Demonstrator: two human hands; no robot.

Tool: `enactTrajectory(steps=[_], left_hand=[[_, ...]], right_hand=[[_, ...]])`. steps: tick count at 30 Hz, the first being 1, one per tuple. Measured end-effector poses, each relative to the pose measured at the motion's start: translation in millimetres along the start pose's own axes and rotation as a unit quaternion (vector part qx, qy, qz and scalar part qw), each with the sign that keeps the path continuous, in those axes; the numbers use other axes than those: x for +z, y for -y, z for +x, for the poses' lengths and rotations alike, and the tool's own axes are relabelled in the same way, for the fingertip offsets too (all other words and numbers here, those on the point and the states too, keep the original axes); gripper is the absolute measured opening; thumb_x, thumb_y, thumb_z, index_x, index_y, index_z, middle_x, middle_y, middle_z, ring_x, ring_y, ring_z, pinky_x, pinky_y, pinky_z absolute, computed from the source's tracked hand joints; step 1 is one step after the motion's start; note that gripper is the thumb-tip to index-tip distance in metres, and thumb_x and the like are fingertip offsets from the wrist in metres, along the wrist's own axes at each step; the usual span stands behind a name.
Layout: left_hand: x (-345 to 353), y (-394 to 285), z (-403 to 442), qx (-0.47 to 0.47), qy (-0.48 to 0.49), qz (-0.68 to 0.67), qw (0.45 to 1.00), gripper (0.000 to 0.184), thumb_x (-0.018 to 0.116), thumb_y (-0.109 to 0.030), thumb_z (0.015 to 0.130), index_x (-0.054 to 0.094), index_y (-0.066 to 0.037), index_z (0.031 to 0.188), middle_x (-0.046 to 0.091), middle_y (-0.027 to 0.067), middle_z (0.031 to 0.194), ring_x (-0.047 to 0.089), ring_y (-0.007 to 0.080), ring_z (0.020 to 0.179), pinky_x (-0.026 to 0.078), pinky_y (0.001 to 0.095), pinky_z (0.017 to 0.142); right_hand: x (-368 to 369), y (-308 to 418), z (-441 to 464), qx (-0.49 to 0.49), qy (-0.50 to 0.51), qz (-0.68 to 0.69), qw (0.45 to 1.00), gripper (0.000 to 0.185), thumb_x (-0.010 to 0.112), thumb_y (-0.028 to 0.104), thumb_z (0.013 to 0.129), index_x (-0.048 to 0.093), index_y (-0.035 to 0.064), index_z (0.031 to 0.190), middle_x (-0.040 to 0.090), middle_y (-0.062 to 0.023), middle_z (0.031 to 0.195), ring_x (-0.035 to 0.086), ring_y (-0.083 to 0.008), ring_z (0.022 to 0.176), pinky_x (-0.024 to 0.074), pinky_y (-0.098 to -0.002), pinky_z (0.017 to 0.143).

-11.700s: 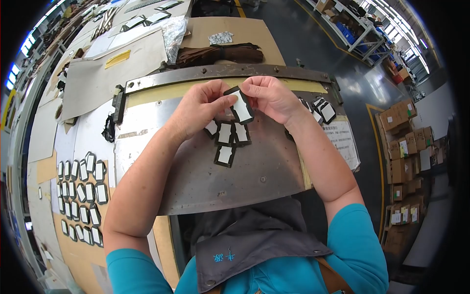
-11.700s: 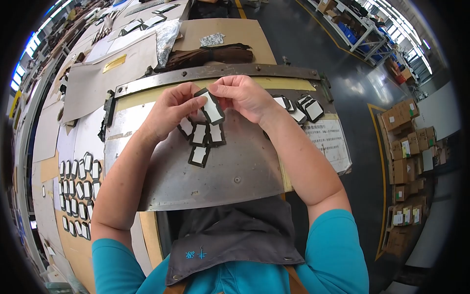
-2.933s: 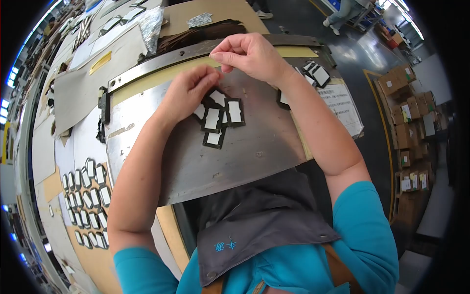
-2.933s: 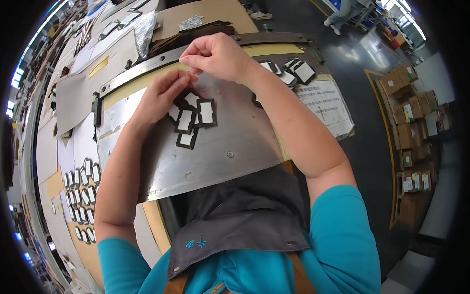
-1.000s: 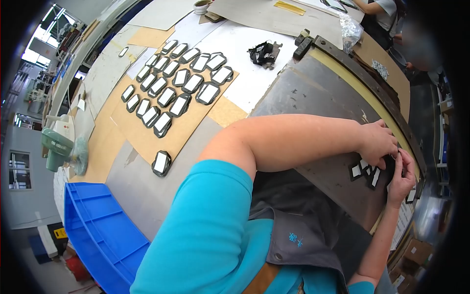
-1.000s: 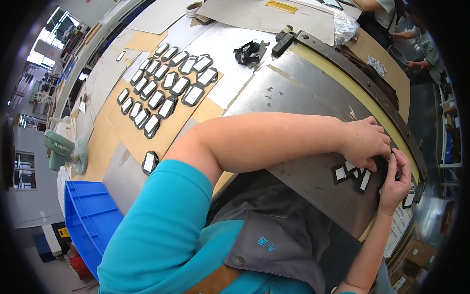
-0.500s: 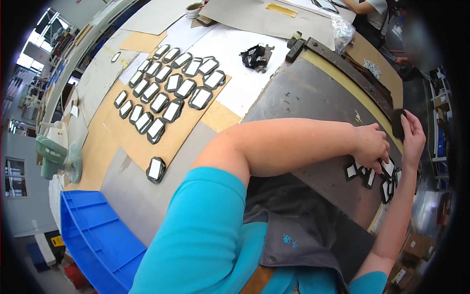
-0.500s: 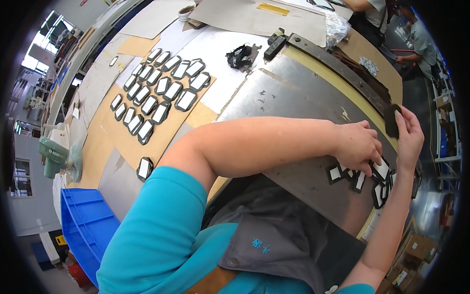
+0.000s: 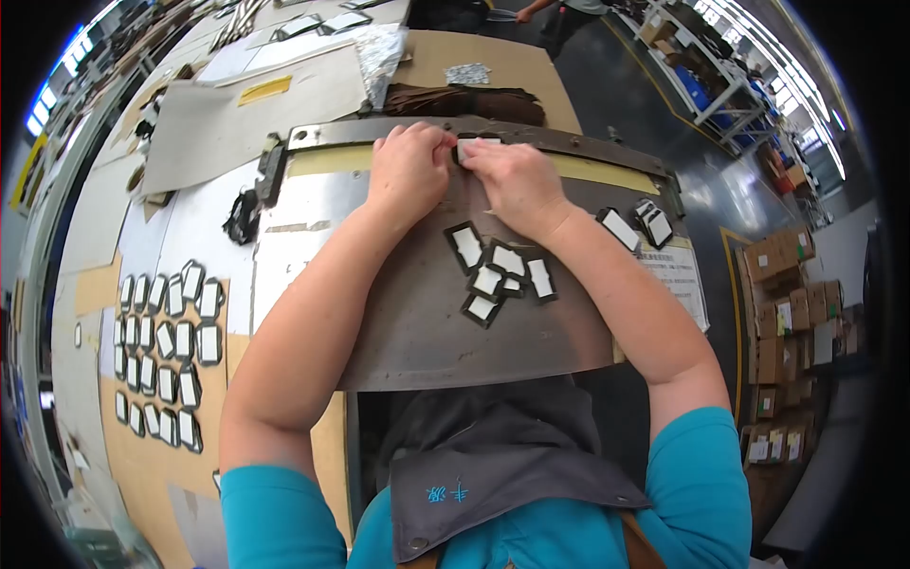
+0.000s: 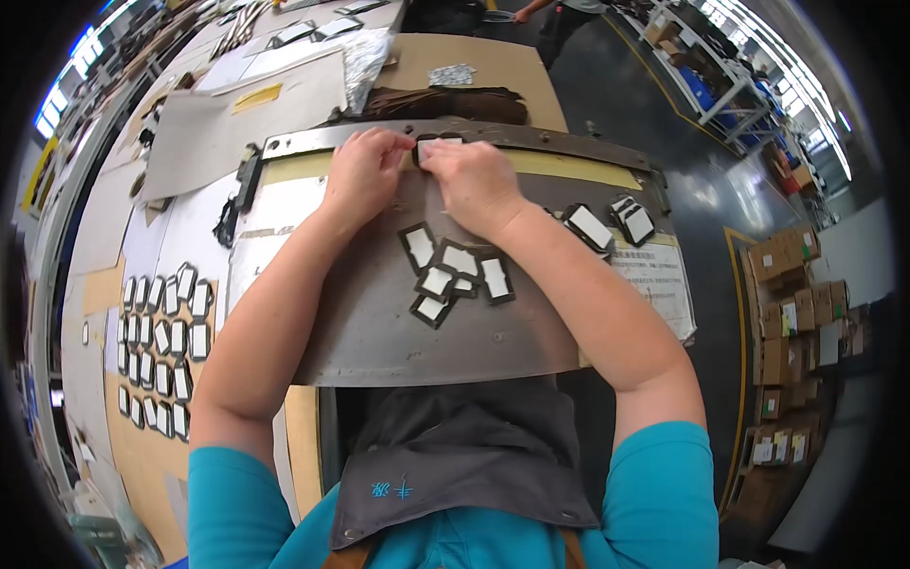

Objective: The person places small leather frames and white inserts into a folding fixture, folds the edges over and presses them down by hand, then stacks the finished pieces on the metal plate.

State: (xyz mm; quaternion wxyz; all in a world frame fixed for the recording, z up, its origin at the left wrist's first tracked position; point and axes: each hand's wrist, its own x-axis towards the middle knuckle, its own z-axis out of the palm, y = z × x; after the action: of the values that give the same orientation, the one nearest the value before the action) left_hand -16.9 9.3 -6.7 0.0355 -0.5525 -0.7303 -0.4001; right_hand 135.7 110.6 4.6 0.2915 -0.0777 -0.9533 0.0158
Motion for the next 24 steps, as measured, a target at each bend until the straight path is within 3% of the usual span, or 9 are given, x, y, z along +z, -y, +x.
enactTrajectory(steps=[3,6,13,17,22,24], left_hand=[[-1.3,-3.8,-6.6,0.025,0.031,0.056,0.998,0.018,0.057,-0.014,0.087,0.074,-0.013,0.094,0.068,0.0031,0.105,0.058,0.0265,0.101,0.041,0.0406,0.089],[-5.0,-7.9,-11.4,0.056,0.049,0.093,0.993,0.018,0.059,-0.014,0.086,0.074,-0.014,0.096,0.068,0.0017,0.106,0.057,0.0252,0.102,0.040,0.0393,0.092],[0.3,-16.8,-14.8,0.140,0.036,0.100,0.984,0.021,0.062,-0.014,0.086,0.072,-0.013,0.105,0.067,0.0006,0.113,0.056,0.0230,0.109,0.038,0.0398,0.099],[-6.3,-24.2,-17.3,0.090,0.098,0.136,0.982,0.029,0.062,-0.015,0.087,0.068,-0.013,0.116,0.064,0.0007,0.124,0.053,0.0232,0.116,0.035,0.0399,0.103],[-7.7,-29.4,-18.7,0.093,0.100,0.169,0.976,0.029,0.062,-0.020,0.089,0.068,-0.013,0.116,0.063,0.0008,0.124,0.053,0.0230,0.116,0.035,0.0401,0.103],[-7.5,-30.0,-20.1,0.096,0.096,0.180,0.974,0.029,0.061,-0.021,0.089,0.067,-0.013,0.117,0.063,0.0009,0.123,0.053,0.0231,0.116,0.035,0.0401,0.103]], right_hand=[[-4.8,0.7,-8.9,0.036,0.032,0.032,0.998,0.023,0.058,0.006,0.088,0.069,0.0058,0.108,0.070,-0.0109,0.111,0.066,-0.0260,0.105,0.0499,-0.0384,0.090],[-3.2,-5.3,-14.3,0.034,0.052,0.091,0.994,0.030,0.055,0.011,0.090,0.064,0.0060,0.118,0.062,-0.0114,0.127,0.055,-0.0251,0.122,0.0388,-0.0429,0.105],[-23.0,-3.1,-24.0,0.077,0.089,0.054,0.992,0.030,0.058,0.013,0.090,0.064,0.0068,0.119,0.064,-0.0087,0.124,0.056,-0.0246,0.120,0.0349,-0.0413,0.110],[-11.9,-8.9,-21.3,0.065,0.075,0.054,0.994,0.034,0.057,0.016,0.091,0.061,0.0072,0.123,0.061,-0.0087,0.129,0.053,-0.0237,0.124,0.0333,-0.0416,0.111],[-10.6,-5.4,-26.2,0.064,0.067,0.034,0.995,0.035,0.056,0.019,0.093,0.060,0.0076,0.126,0.058,-0.0080,0.134,0.050,-0.0219,0.128,0.0302,-0.0427,0.113],[-23.3,-0.6,-25.7,0.085,0.140,0.014,0.986,0.039,0.056,0.020,0.094,0.057,0.0070,0.131,0.058,-0.0089,0.134,0.050,-0.0237,0.127,0.0283,-0.0439,0.114]])
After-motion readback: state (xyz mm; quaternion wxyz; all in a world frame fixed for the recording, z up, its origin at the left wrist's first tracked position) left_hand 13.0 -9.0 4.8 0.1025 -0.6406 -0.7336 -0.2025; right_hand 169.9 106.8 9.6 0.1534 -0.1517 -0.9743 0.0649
